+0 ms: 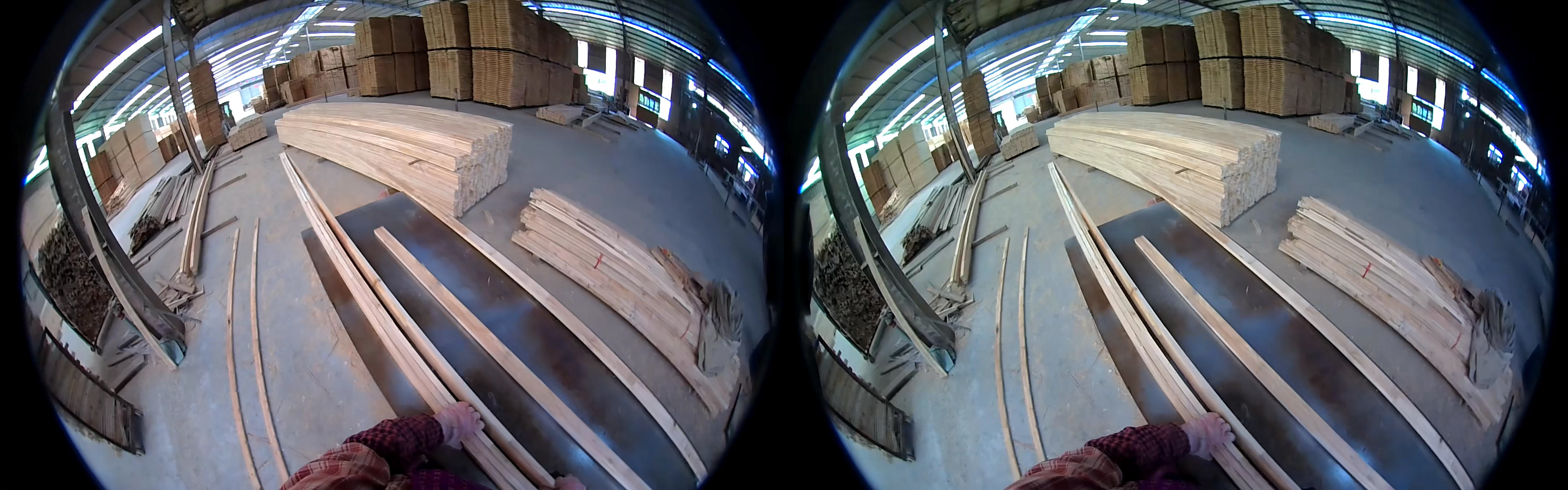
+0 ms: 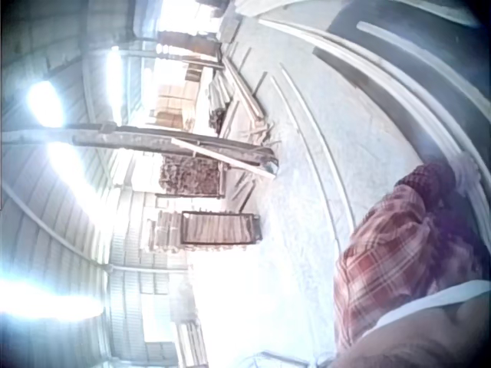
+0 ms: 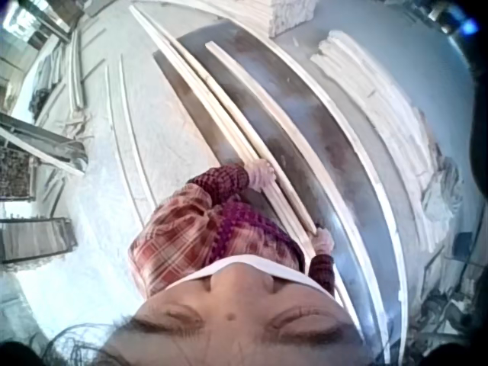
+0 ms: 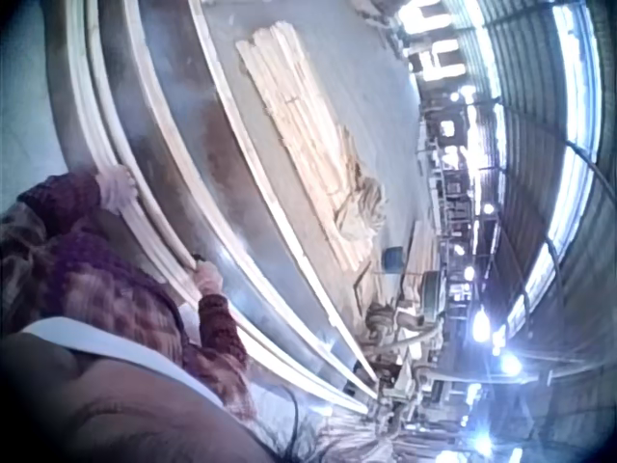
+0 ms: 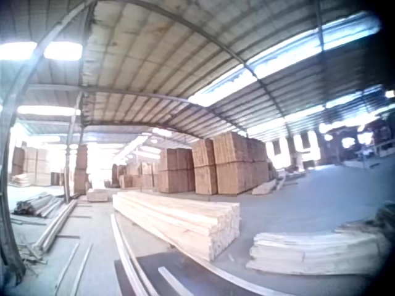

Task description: The person picks up long wooden planks from a pile on the floor and places them onto a metal table. They repeat this process, moving planks one by one to build a stack on the table surface.

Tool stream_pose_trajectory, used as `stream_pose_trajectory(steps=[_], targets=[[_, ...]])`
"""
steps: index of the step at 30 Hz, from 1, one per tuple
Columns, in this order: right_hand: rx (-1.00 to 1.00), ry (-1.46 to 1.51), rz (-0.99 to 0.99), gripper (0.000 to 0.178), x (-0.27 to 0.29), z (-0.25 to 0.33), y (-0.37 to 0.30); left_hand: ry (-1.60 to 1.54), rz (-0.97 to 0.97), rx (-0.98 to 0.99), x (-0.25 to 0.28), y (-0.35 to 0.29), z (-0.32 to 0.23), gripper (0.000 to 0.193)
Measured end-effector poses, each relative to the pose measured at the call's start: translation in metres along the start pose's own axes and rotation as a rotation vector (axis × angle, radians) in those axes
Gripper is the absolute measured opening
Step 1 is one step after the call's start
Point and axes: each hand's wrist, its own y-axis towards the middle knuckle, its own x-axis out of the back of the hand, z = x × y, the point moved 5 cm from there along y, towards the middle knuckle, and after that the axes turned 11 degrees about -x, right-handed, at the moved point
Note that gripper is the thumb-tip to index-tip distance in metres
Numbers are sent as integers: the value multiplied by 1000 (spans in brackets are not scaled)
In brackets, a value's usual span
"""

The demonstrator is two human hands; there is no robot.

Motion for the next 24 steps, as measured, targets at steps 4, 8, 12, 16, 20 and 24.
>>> stream_pose_trajectory(steps=[4, 8, 12, 16, 20, 24], targets=[[16, -8, -78, 40, -5, -2, -4, 65, 29, -5, 7, 2, -1, 60], [-73, -104, -83, 38, 16, 13, -8, -11, 156, 24, 14, 5, 2, 59], [-9, -214, -216, 46, 41, 40, 0, -23, 112, -9, 24, 4, 3, 58], [257, -195, -310, 61, 49, 77, 10, -52, 59, -39, 22, 1, 6, 59], [-44, 31, 59, 77, 44, 71, 24, -84, 69, -39, 8, 3, 11, 61], [35, 285, 193, 61, 61, 67, 29, -52, 68, -27, 2, 4, 13, 61]])
